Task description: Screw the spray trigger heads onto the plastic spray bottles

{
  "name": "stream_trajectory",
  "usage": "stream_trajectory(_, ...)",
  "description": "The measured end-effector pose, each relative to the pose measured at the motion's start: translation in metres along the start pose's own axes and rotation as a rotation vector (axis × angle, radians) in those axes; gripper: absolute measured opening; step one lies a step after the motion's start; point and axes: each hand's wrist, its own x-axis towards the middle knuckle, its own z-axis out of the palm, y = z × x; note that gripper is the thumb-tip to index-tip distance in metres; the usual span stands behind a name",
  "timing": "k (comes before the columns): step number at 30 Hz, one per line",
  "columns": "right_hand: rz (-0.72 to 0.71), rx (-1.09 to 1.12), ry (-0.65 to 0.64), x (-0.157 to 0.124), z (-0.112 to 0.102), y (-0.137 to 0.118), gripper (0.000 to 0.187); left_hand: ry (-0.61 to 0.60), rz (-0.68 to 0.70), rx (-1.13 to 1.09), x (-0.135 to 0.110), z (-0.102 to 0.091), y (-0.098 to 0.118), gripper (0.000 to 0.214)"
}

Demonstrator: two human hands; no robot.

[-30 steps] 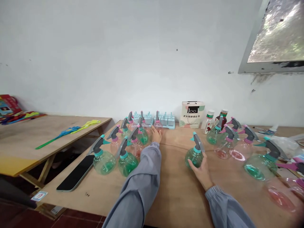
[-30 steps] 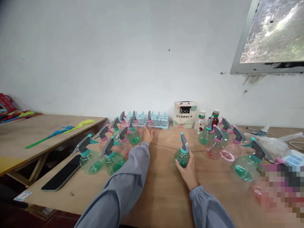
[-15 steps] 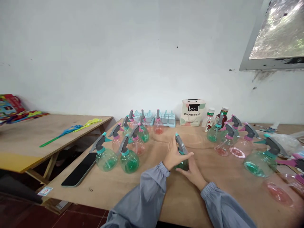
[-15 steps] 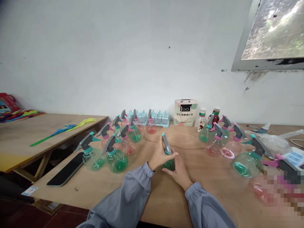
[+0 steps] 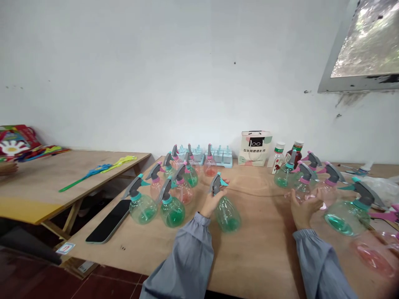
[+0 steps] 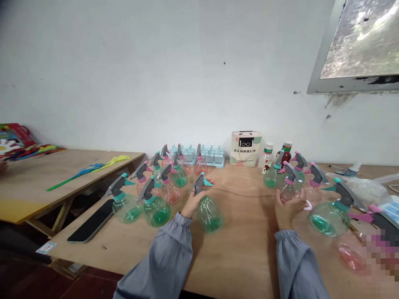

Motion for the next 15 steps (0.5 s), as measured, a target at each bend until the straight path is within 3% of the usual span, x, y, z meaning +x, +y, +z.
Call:
stream_trajectory(3,0.100,-0.061,-0.002,0.000,0.006,0.009,0.100,0.009,-0.048,-0.029,-0.001,-0.002,0.009,0.053)
stream_trajectory(6,0.089,-0.050,-0.011,-0.008,0.008,0.001,0.106,0.065,-0.081,-0.013,-0.004,-0.001,0.015,0.051)
stream_trajectory(12,-0.013,-0.013,-0.130,-0.046,0.010,-0.042,0.095,-0.017,-0.091,-0.086,-0.007,0.000,0.018,0.038)
stream_trajectory(15,-0.075,0.066,-0.231,-0.067,0.011,-0.067,0.089,0.013,-0.111,-0.139,-0.007,0.001,0.017,0.036)
